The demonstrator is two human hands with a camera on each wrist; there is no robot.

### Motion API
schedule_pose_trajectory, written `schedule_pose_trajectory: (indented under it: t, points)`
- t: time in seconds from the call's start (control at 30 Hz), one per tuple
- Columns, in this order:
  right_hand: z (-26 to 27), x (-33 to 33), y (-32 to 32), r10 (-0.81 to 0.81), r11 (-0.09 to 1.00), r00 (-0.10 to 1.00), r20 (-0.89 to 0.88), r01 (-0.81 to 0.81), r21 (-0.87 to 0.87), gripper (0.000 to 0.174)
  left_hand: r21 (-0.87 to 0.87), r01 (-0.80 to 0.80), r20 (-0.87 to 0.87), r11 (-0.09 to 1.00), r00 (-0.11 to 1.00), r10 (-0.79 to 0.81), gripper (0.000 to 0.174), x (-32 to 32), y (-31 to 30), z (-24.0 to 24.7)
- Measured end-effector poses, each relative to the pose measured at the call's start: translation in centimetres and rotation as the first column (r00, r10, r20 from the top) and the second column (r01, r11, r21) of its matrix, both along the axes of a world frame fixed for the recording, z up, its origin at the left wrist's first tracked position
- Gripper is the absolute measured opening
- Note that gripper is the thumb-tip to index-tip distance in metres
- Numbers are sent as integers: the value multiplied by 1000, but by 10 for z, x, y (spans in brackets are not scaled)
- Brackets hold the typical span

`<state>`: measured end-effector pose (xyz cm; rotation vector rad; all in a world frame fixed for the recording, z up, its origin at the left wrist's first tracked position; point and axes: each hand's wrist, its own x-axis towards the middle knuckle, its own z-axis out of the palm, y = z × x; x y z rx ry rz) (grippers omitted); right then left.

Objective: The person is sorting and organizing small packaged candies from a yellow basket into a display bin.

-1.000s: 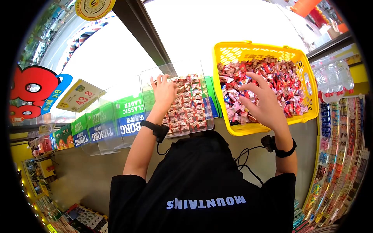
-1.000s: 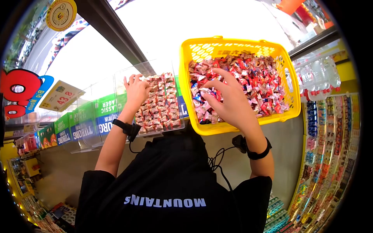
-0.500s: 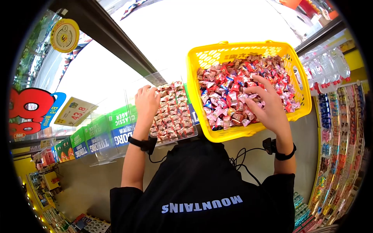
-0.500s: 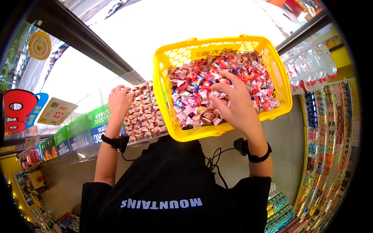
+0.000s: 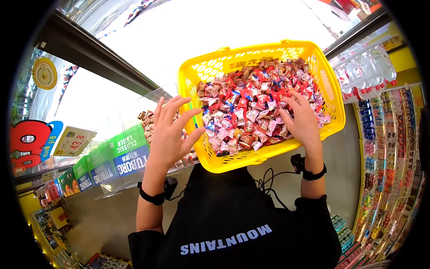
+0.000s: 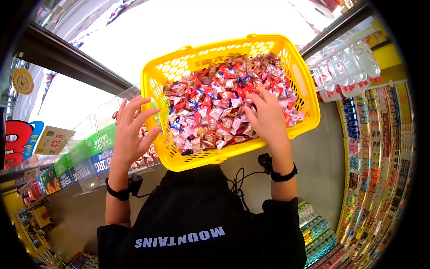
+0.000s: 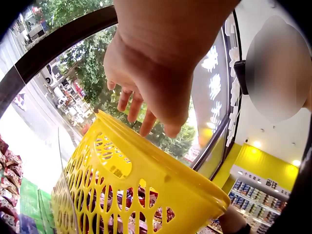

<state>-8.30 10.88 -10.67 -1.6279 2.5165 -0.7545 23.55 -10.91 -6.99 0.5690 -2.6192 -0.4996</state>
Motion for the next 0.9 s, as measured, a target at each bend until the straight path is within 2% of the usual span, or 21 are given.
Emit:
schedule_pose_trajectory:
  t: [0.07,0.13,0.23,0.3,0.33,0.37,0.43,0.5,0.57,0.6,0.63,0.7,0.73,0.87,0.9]
  points:
    - [2,3,1,89,986,989,114,-104,130,34,-7,64,88,998,994,-64,38,-17,14,-13]
    - [-1,8,0,184,967,980,77,-194,163,39,-17,129,134,992,983,-125,35,-25,19,-20]
    - [3,8,2,298,933,951,82,-308,184,46,53,62,100,997,993,-67,31,-25,17,-23]
    - [6,-1,-3,441,856,887,139,-462,232,45,29,66,119,997,990,-69,29,-21,19,-25]
    - [7,0,-6,501,829,851,159,-524,195,39,9,70,113,997,991,-71,29,-20,20,-26]
    - [10,0,-8,544,793,803,243,-587,165,29,-11,79,103,997,992,-77,29,-22,19,-27]
    - [24,4,-9,522,738,687,506,-661,136,22,9,91,69,996,993,-92,28,-21,18,-30]
    - [26,3,-9,489,806,680,546,-592,14,17,50,83,50,995,995,-86,27,-20,18,-31]
    - [30,6,-3,327,911,701,633,-413,-14,18,23,94,44,995,994,-95,26,-20,17,-27]
    - [25,2,-5,407,907,805,432,-412,-87,20,22,100,30,995,995,-100,26,-20,17,-28]
    - [24,4,0,324,946,883,339,-304,-112,20,24,102,16,995,995,-102,26,-20,17,-30]
    - [18,-1,8,209,974,970,125,-195,-116,20,18,112,8,994,994,-112,26,-19,17,-32]
    - [19,-1,17,134,990,980,146,-127,-53,21,-2,113,8,994,994,-113,26,-19,16,-33]
    - [23,-2,47,-34,998,981,-190,22,-66,20,-14,104,41,994,994,-104,27,-19,17,-31]
    - [25,-5,51,-79,994,985,-156,65,-89,20,-22,101,54,995,994,-100,27,-19,18,-31]
